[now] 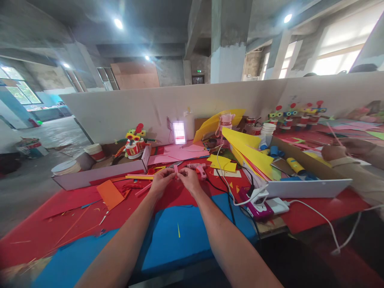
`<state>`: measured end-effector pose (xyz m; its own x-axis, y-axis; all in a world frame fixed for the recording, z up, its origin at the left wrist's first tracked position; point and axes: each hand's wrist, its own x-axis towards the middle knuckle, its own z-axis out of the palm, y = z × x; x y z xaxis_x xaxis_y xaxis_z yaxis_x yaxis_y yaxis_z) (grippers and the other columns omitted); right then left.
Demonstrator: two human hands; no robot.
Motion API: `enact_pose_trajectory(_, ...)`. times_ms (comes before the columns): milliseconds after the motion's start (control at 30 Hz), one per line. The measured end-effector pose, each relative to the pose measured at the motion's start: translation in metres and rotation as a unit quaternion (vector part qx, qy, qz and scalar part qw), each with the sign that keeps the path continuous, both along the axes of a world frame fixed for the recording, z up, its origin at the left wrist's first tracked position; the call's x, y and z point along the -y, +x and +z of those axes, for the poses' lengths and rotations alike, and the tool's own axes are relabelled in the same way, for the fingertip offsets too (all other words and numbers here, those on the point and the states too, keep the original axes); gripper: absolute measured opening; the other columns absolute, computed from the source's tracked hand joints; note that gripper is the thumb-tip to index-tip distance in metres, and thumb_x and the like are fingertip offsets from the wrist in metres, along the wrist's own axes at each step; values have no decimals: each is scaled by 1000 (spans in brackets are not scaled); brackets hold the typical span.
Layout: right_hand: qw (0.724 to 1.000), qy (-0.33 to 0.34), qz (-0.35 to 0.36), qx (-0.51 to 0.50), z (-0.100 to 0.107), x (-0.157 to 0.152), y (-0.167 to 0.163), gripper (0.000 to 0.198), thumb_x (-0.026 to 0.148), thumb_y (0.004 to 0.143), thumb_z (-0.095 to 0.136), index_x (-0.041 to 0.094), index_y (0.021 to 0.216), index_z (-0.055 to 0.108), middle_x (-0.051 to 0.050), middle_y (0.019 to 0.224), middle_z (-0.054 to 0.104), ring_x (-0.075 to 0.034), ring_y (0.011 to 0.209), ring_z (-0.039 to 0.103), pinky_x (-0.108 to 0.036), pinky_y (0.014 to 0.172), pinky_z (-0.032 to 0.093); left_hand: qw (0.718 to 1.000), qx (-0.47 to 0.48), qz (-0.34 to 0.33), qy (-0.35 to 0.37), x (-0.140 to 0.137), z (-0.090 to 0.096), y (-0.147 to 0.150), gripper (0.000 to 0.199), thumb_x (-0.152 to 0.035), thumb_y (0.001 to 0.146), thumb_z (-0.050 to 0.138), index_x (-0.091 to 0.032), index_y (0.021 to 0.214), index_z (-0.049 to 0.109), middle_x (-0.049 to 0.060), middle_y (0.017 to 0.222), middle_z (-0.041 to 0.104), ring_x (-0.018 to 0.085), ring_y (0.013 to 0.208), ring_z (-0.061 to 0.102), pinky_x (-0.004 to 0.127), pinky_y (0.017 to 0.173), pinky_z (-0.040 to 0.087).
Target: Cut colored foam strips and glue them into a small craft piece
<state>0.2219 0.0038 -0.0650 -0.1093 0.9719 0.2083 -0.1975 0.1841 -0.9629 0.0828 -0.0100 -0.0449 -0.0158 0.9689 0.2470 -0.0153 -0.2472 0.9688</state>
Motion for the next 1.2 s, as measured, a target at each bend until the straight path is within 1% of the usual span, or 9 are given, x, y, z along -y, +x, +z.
enact_pose_trajectory(167, 1000, -9, 13, -8, 0, -1, 1, 26, 39, 62, 73, 20, 75, 64, 1, 68, 66, -16, 64, 63, -30, 67, 50, 1000, -12, -10, 14, -1, -1, -1, 24, -33, 63, 76, -15, 76, 69, 1, 69, 65, 13, 64, 56, 25, 64, 42)
enact_pose_trajectory(367, 999, -24, 21, -10, 4, 2, 2, 24, 38, 61, 73, 20, 74, 66, 1, 67, 66, -17, 64, 63, -32, 69, 52, 999, -28, 5, 34, -3, -2, -3, 18, -30, 65, 75, -16, 74, 68, 0, 67, 64, 13, 63, 55, 24, 62, 42)
enact_pose_trajectory(500, 999, -41, 23, -26, 8, 4, 3, 26, 39, 58, 77, 19, 70, 65, 2, 65, 64, -15, 62, 60, -31, 69, 52, 994, -81, 7, 80, -5, -3, -4, 13, -29, 68, 71, -17, 74, 70, 1, 69, 67, 15, 66, 59, 26, 65, 46)
enact_pose_trajectory(600, 997, -64, 27, -25, 9, 5, 5, 29, 41, 58, 80, 19, 70, 64, 2, 62, 63, -14, 60, 60, -29, 65, 51, 977, -147, 8, 156, -5, -2, -5, 8, -25, 74, 67, -18, 75, 71, 3, 73, 69, 16, 71, 62, 28, 69, 48)
enact_pose_trajectory(700, 993, -99, 47, -31, 10, 6, 6, 31, 41, 58, 81, 19, 70, 63, 1, 62, 64, -16, 61, 63, -29, 63, 51, 944, -226, 14, 240, -4, 1, -6, 11, -19, 79, 62, -19, 78, 73, 4, 74, 71, 16, 70, 62, 28, 69, 49)
enact_pose_trajectory(800, 989, -118, 71, -58, 10, 7, 8, 34, 42, 56, 83, 19, 71, 63, 0, 62, 65, -17, 63, 66, -31, 67, 53, 913, -287, 17, 289, -1, 4, -7, 16, -14, 81, 59, -22, 83, 74, 3, 77, 72, 16, 73, 63, 28, 71, 49)
enact_pose_trajectory(933, 985, -115, 89, -91, 12, 8, 11, 38, 43, 52, 85, 18, 71, 64, 0, 65, 66, -15, 64, 66, -33, 73, 55, 902, -316, 19, 294, 1, 6, -9, 20, -14, 83, 58, -25, 89, 74, 3, 80, 71, 16, 78, 63, 28, 74, 49)
enact_pose_trajectory(1100, 981, -111, 105, -116, 13, 9, 12, 40, 53, 57, 81, 17, 61, 61, -3, 69, 67, -17, 66, 67, -33, 71, 56, 919, -297, 7, 261, 1, 7, -9, 19, -19, 82, 59, -27, 85, 76, 5, 81, 71, 19, 79, 62, 31, 77, 48)
enact_pose_trajectory(1200, 982, -106, 103, -118, 12, 8, 12, 39, 51, 55, 82, 18, 65, 63, 0, 65, 64, -16, 66, 65, -33, 71, 56, 928, -287, 7, 238, 1, 8, -8, 18, -20, 79, 60, -27, 82, 77, 6, 80, 71, 21, 81, 62, 32, 78, 47)
